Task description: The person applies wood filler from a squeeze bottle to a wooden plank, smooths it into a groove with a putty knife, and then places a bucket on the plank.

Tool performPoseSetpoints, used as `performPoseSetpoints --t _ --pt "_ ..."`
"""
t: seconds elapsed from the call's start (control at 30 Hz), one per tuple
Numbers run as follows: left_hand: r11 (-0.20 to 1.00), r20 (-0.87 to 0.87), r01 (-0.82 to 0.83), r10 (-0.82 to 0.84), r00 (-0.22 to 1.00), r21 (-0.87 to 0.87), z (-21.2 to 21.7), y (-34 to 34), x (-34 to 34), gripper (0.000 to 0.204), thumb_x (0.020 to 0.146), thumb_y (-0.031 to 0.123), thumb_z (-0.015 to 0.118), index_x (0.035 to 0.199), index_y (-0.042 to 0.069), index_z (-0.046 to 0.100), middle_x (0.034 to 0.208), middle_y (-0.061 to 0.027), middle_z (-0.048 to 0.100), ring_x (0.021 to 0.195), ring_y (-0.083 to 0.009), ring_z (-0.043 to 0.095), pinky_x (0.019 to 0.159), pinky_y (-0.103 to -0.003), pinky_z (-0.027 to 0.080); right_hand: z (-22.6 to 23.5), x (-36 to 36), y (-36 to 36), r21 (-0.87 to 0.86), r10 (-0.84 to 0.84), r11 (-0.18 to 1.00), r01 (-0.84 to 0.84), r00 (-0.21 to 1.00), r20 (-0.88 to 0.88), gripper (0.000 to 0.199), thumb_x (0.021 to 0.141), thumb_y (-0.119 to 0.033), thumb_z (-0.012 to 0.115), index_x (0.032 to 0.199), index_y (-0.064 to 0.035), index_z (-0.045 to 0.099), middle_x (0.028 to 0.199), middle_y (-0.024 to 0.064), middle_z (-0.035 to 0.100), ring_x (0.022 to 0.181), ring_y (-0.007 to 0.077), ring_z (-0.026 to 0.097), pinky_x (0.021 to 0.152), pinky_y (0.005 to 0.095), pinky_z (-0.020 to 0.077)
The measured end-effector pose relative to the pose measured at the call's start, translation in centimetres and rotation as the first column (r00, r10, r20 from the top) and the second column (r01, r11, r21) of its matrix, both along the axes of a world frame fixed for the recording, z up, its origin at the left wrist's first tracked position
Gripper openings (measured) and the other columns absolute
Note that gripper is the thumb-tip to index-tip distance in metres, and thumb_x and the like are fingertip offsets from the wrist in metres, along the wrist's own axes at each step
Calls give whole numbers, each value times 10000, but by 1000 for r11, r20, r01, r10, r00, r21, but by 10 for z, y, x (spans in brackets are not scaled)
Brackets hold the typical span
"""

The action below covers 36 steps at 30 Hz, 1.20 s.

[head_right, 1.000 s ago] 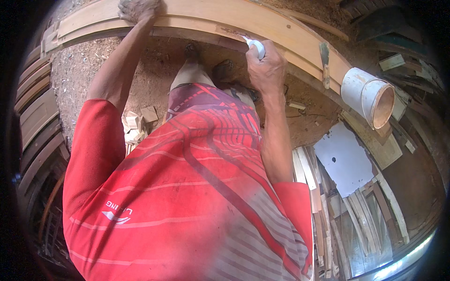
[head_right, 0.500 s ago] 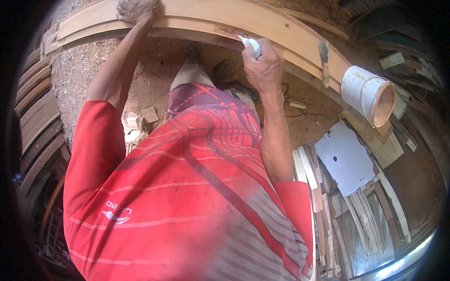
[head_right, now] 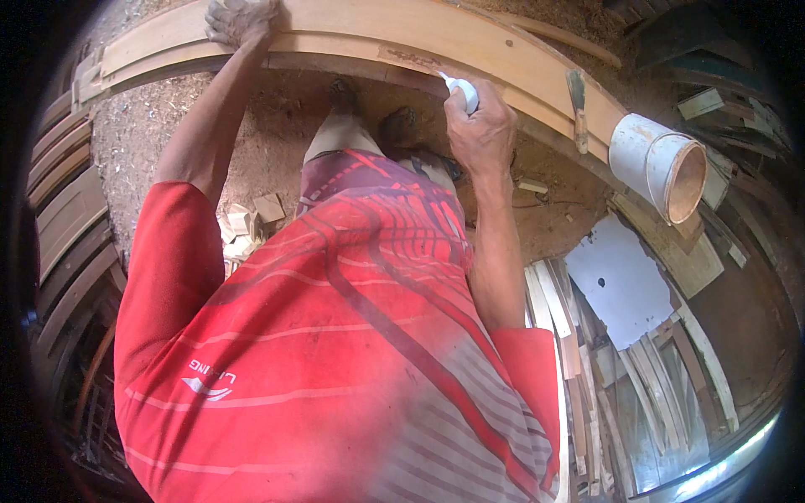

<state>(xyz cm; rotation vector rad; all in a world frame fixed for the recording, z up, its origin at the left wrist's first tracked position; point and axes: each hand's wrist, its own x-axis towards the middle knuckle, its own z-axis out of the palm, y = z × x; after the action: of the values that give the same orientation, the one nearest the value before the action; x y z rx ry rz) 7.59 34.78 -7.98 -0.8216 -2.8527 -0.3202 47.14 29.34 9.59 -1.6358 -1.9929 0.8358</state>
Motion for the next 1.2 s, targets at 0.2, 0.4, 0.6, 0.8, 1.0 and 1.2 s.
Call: performPoseSetpoints --t 0.2,0.4,0.6,0.8,1.0,1.2 --pt "1000 -91 -24 23 996 -4 -15 -2 -1 862 910 656 537 1558 102 415 1621 -215 360 1523 -412 265 1227 -601 182 -2 -12 1 -8 12 1000 -12 1000 -11 184 904 -207 687 954 -30 705 766 200 671 676 354 681 627 434 518" --pt "999 -62 -22 24 998 25 -17 -1 -4 856 898 659 554 1544 109 441 1610 -211 383 1519 -409 275 1227 -600 183 -8 2 1 5 -27 1000 27 1000 -15 197 936 -212 688 976 -20 709 707 119 629 633 199 597 608 358 494" --pt "1000 -55 -11 12 998 23 -5 0 2 826 897 646 560 1523 115 465 1592 -208 410 1513 -405 291 1221 -600 196 -5 9 0 7 -53 999 53 998 -28 214 955 -223 693 972 -10 706 675 64 598 621 122 542 593 319 473" --pt "999 -76 -17 19 997 35 -3 2 4 813 893 635 569 1512 117 471 1568 -204 433 1497 -407 312 1213 -599 210 2 10 -1 -75 -114 991 115 993 6 183 915 -202 682 951 -25 710 748 182 674 634 294 667 624 407 522" --pt "999 -123 29 -27 992 19 -18 -4 -9 837 896 649 561 1531 114 454 1595 -208 401 1511 -413 289 1224 -601 191 -5 4 4 10 -48 999 49 999 -26 196 928 -219 686 929 -23 694 729 146 648 633 258 625 615 386 503" --pt "1000 -41 -13 12 999 -19 -8 2 0 834 898 656 558 1525 114 465 1601 -218 389 1514 -415 285 1222 -611 189 -7 3 5 16 -25 1000 25 1000 -15 212 952 -225 697 941 -13 684 690 75 613 624 137 564 602 321 483"
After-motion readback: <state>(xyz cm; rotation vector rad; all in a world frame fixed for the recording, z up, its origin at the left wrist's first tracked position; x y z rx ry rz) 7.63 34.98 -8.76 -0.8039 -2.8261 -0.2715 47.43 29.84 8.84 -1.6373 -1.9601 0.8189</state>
